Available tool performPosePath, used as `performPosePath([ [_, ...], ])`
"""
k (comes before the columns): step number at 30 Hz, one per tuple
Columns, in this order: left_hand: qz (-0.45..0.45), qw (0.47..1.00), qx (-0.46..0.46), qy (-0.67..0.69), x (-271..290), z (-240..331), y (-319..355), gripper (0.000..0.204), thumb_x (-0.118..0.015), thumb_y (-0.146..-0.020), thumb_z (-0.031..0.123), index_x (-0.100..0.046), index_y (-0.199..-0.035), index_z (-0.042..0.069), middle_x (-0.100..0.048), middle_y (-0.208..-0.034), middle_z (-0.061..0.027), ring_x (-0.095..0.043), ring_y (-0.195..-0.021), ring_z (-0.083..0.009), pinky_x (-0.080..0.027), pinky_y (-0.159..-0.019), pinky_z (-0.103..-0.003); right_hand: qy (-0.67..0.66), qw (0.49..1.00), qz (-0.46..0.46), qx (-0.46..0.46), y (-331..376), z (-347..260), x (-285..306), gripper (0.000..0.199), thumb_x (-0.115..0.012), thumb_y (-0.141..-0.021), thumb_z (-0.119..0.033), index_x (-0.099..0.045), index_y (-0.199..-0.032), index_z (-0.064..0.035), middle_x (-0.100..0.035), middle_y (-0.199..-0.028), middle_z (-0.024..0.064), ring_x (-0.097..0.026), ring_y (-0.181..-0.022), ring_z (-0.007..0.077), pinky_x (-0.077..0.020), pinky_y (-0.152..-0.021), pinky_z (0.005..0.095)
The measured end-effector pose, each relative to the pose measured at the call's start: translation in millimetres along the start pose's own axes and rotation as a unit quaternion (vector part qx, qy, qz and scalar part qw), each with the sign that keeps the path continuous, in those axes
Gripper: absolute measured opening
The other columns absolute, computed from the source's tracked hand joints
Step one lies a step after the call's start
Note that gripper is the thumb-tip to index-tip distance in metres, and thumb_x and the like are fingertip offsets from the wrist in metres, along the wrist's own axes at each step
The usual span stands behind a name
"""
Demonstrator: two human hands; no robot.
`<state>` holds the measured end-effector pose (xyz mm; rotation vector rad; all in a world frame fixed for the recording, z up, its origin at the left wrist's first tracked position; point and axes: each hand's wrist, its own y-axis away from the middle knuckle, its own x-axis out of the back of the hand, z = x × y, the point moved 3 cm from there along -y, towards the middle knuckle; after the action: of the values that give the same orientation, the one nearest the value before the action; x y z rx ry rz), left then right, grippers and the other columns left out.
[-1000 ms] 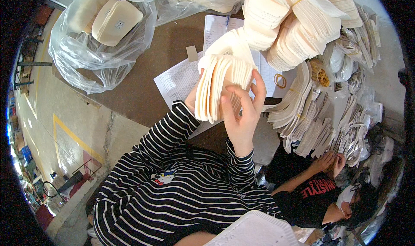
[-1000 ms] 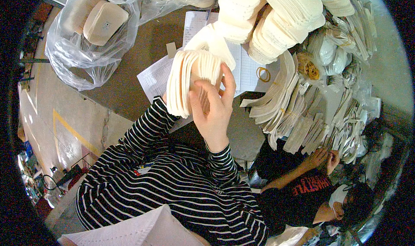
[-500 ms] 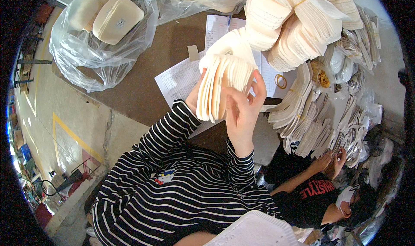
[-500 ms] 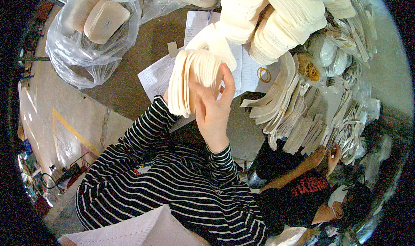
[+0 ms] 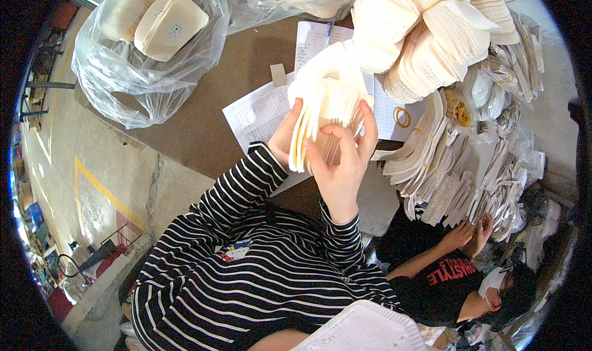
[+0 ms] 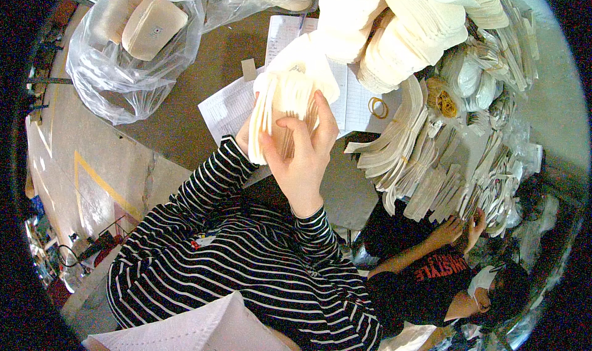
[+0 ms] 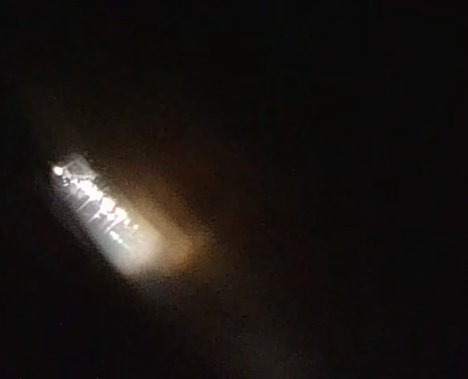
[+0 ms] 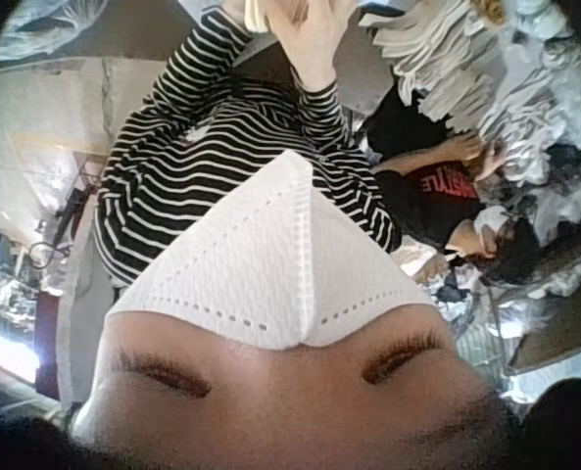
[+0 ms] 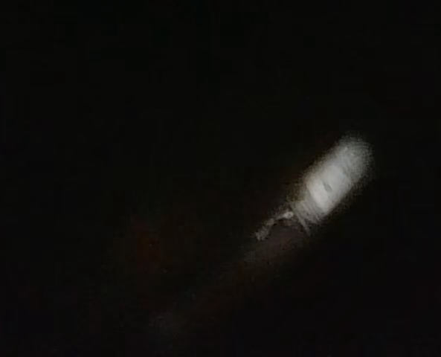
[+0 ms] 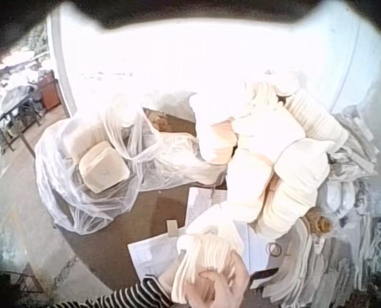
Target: The person repeatedly picks up beige face masks from a table, aligns them, and stacks them into neat piles. The person then places the completed stacks into a clear plastic bag. The process is repeated with multiple batches of masks.
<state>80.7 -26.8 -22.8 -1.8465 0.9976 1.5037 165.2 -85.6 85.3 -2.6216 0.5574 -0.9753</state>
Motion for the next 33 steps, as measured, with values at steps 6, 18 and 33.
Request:
performPosePath([
  [6,0.141,0.963,-0.063,-0.222,22,9,4,0.072,-0.05,-0.099,0.057,-0.037,-0.15,0.008,-0.053,-0.143,-0.0142,-0.056,-0.129,-0.0281,-0.046,-0.109,-0.043,-0.016,1.0,0.0,-0.007,6,6,-3,0.021,-0.071,-0.079,-0.004,-0.066,-0.099,-0.004,-0.035,-0.15,0.0226,-0.035,-0.139,0.0412,-0.0319,-0.113,0.0489],
  [18,0.064,0.966,-0.067,-0.242,9,-1,17,0.077,-0.066,-0.094,0.04,-0.031,-0.152,0.004,-0.051,-0.144,-0.01,-0.047,-0.136,-0.025,-0.033,-0.117,-0.043,-0.106,0.989,0.016,-0.104,7,36,9,0.042,-0.069,-0.08,-0.01,-0.06,-0.12,0.0005,-0.042,-0.142,0.0219,-0.039,-0.135,0.0397,-0.033,-0.113,0.0478],
  [33,0.142,0.893,-0.065,-0.421,-4,-21,12,0.082,-0.073,-0.091,0.032,-0.026,-0.154,0.007,-0.046,-0.148,-0.008,-0.047,-0.134,-0.0209,-0.04,-0.11,-0.038,0.086,0.994,0.063,-0.032,0,12,50,0.024,-0.07,-0.073,0.004,-0.061,-0.095,-0.0026,-0.061,-0.1,0.0118,-0.061,-0.084,0.0254,-0.0485,-0.07,0.0326],
])
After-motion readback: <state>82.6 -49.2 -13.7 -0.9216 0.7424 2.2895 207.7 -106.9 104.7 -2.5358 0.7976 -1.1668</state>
